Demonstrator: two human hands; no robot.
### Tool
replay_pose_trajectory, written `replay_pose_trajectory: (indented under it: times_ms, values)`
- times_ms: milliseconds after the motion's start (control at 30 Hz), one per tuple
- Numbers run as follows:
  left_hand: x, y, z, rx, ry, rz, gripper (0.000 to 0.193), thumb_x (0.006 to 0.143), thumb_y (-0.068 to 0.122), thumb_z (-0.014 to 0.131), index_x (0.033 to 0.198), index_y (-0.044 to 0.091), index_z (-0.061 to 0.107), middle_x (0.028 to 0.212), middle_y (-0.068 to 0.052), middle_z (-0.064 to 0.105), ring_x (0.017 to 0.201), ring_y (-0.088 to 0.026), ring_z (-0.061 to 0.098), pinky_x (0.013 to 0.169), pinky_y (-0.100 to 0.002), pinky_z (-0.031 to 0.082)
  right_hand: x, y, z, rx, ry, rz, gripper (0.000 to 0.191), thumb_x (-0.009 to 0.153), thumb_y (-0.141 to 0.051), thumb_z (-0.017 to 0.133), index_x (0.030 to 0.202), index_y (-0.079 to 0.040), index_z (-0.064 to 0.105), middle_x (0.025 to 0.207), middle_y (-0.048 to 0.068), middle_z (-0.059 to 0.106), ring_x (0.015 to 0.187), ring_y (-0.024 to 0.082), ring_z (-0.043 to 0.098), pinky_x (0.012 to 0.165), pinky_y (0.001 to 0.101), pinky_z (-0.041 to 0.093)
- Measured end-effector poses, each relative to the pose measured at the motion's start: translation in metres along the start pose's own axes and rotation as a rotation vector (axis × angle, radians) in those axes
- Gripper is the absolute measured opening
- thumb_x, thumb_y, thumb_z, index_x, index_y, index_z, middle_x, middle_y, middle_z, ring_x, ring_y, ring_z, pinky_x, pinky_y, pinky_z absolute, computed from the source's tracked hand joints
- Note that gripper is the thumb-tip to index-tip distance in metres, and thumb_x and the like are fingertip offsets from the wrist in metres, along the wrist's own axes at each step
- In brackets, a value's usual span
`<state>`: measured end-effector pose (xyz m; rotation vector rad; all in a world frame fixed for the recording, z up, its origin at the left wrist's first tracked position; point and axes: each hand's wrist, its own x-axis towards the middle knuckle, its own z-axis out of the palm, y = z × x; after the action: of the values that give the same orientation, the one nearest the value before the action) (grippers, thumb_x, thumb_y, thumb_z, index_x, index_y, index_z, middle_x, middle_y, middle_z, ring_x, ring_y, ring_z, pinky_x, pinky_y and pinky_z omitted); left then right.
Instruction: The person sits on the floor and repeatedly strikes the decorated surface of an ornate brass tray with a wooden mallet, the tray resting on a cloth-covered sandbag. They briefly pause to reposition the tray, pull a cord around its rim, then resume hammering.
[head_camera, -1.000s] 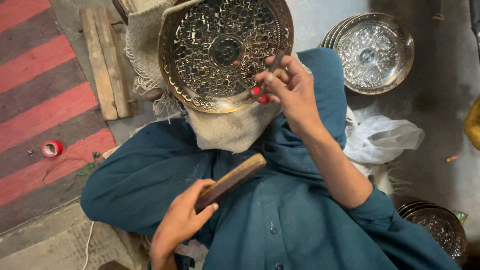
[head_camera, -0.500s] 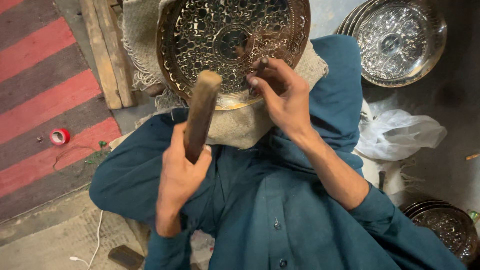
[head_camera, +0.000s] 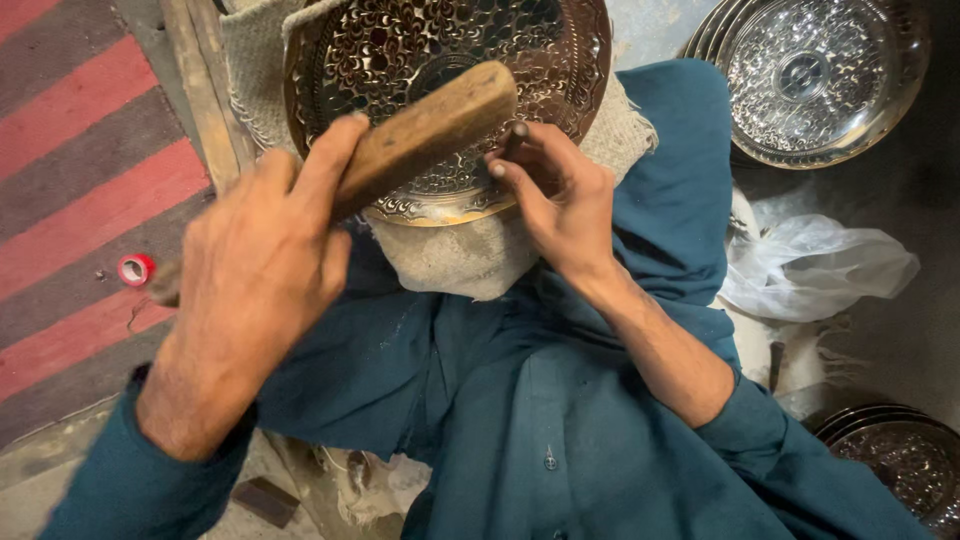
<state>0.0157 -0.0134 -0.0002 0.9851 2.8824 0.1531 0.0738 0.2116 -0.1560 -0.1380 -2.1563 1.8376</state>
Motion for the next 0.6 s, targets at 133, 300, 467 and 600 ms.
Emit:
replay_pose_trajectory:
  times_ms: [133, 300, 467, 600]
  values:
    - [0.015, 0.001, -0.012, 0.211, 0.057, 0.116, 0.073, 0.087, 0.004, 0.073, 0.153, 0.019, 0.047, 0.093, -0.016, 0.058, 0.083, -0.036, 0.065, 0.068, -0.048, 0.052, 0.000, 0.002, 0.006, 0.038, 0.029, 0.021, 0.029, 0.100, 0.005, 0.072, 0.127, 0.004, 0.062, 0.106, 0.009, 0.078, 0.101, 0.014, 0.076, 0.089, 0.0251, 0.061]
    - [0.026, -0.001, -0.014, -0.137, 0.043, 0.139, 0.077, 0.082, 0.005, 0.072, 0.154, 0.010, 0.044, 0.094, -0.016, 0.058, 0.082, -0.037, 0.063, 0.069, -0.048, 0.051, 0.000, 0.003, 0.008, 0.034, 0.043, -0.018, 0.028, 0.100, 0.006, 0.071, 0.126, 0.004, 0.061, 0.108, 0.010, 0.078, 0.104, 0.014, 0.077, 0.092, 0.0259, 0.060]
    - [0.028, 0.001, -0.014, 0.220, 0.055, 0.209, 0.073, 0.088, 0.004, 0.071, 0.157, 0.015, 0.048, 0.094, -0.014, 0.058, 0.085, -0.033, 0.063, 0.073, -0.047, 0.050, 0.001, 0.000, 0.007, -0.008, 0.045, 0.005, 0.028, 0.097, 0.005, 0.073, 0.124, 0.004, 0.064, 0.105, 0.008, 0.079, 0.100, 0.014, 0.077, 0.088, 0.0252, 0.060]
    - [0.029, 0.005, -0.018, 0.402, 0.143, 0.252, 0.066, 0.088, 0.004, 0.071, 0.150, 0.020, 0.051, 0.089, -0.012, 0.058, 0.081, -0.030, 0.062, 0.068, -0.045, 0.050, 0.000, -0.002, 0.007, -0.004, 0.023, 0.019, 0.023, 0.098, 0.004, 0.074, 0.120, 0.004, 0.067, 0.104, 0.008, 0.079, 0.099, 0.013, 0.077, 0.086, 0.0251, 0.060]
